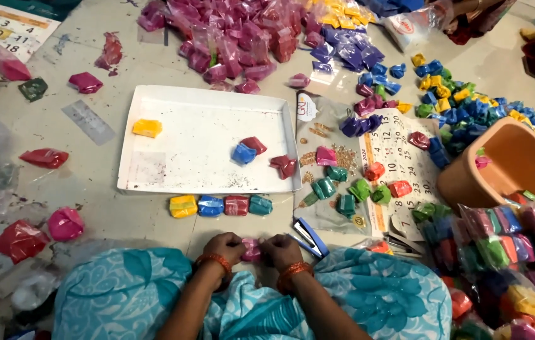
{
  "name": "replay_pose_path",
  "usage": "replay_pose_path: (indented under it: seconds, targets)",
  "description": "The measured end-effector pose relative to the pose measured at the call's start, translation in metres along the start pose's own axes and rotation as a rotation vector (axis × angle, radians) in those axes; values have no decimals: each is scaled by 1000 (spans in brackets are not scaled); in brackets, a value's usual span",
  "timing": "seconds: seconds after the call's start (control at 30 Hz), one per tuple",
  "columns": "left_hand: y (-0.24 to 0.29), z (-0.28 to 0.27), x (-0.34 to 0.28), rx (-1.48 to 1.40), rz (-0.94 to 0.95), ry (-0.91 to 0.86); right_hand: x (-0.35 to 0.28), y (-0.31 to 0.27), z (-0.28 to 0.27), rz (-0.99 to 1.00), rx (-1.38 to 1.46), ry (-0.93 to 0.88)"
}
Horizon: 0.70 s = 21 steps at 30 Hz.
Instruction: The person packages and sorts small colorful packets of modeling clay into larger clear bags while sitting on the floor.
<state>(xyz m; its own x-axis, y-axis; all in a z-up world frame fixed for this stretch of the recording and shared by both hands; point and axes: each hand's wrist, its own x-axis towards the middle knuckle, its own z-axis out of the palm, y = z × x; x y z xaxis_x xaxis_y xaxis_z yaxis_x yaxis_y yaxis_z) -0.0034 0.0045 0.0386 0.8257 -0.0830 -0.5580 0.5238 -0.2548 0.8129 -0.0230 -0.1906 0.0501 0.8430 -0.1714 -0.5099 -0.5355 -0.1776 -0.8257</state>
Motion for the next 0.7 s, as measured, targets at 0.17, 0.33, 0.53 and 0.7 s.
replay_pose_path:
  seconds: [0.17,0.33,0.53,0.7]
  targets:
    - [12,-3,-17,-22,16,1,-1,16,-2,15,225,-46]
    - [43,-11,-46,-66,-39,-32,-18,5,-1,69,326,-49]
    - [11,-2,-17,274,-44,-11,-13,14,-2,114,2,27]
    - [-17,9,9,501,34,57,-14,17,1,34,-326,83]
